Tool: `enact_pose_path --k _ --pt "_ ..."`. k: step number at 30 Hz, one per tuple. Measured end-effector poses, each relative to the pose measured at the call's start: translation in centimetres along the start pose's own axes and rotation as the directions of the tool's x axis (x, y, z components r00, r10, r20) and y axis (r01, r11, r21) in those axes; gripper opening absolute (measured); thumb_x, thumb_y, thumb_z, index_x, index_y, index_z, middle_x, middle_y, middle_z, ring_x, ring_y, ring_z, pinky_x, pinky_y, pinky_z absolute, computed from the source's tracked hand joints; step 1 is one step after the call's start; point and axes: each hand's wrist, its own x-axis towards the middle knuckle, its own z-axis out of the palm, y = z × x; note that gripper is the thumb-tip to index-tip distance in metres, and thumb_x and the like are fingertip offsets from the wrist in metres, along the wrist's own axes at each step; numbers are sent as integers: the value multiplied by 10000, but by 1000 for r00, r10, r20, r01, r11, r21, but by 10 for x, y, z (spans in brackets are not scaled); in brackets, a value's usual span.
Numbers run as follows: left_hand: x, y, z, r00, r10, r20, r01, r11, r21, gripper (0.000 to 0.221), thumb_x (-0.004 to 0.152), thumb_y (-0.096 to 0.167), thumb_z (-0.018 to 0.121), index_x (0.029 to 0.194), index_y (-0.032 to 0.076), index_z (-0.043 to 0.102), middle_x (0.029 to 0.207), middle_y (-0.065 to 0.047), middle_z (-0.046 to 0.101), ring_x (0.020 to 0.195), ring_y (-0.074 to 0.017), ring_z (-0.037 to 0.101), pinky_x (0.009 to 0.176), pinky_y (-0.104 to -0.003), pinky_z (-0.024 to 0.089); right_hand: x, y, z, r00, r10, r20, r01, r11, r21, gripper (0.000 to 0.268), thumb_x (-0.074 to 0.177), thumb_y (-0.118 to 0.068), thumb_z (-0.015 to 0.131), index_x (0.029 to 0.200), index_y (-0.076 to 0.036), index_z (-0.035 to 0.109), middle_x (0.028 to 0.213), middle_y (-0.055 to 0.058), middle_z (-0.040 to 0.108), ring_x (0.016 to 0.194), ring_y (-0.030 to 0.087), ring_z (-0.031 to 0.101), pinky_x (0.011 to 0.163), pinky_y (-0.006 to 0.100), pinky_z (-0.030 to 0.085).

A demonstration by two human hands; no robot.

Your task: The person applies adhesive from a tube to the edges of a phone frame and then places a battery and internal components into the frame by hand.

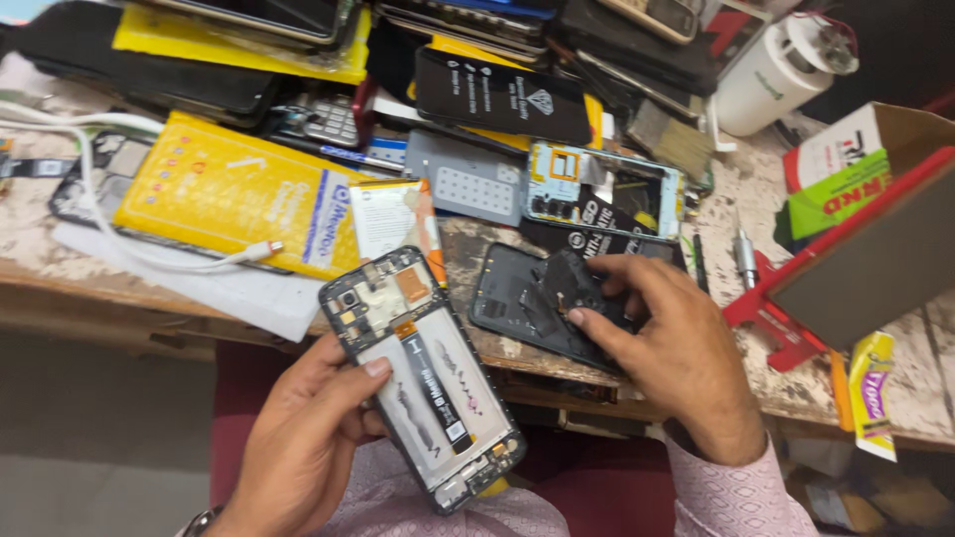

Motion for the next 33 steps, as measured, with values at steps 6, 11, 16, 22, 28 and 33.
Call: enact_pose_path --k 6,11,16,22,28,33 --pt "-1 1 0 1000 -19 -15 20 999 45 377 940 101 588 1304 18 641 1083 -94 760 900 -154 718 727 -336 586 1 22 16 981 182 71 -195 893 405 524 728 -104 861 1230 -91 713 875 2 597 706 80 531 600 238 492" --pt "-1 -4 -3 999 -32 -7 32 998 59 348 950 110 602 1282 14 651 1033 -96 764 844 -153 713 676 -305 565 2 44 21 969 200 142 -245 754 609 356 823 -63 814 1171 -23 750 847 -19 607 733 61 552 649 199 474" --pt "0 -4 -4 998 18 52 -22 997 74 329 961 120 598 1269 11 638 1002 -87 766 826 -150 731 665 -284 589 5 47 22 959 221 177 -282 697 659 270 840 -58 772 1096 9 714 807 23 686 698 104 627 638 247 516" --pt "0 0 1 993 28 116 -36 997 67 321 979 134 593 1269 5 641 1008 -78 759 835 -132 734 662 -276 601 4 52 17 971 191 146 -240 717 655 231 871 -51 766 1074 32 692 795 56 673 698 122 625 643 254 496" --pt "-2 -4 -7 996 35 80 -42 996 80 310 986 125 597 1264 -7 638 1010 -98 756 836 -156 727 683 -293 587 11 45 20 985 135 111 -174 704 688 298 861 -36 746 1151 -7 682 905 26 693 753 92 629 674 229 516" --pt "-4 0 -7 1000 9 1 -9 998 67 346 943 101 601 1269 -13 632 1078 -115 742 900 -185 723 736 -374 609 16 37 20 993 111 51 -117 746 656 277 874 -32 731 1143 -15 667 1015 2 716 775 76 661 694 231 573"
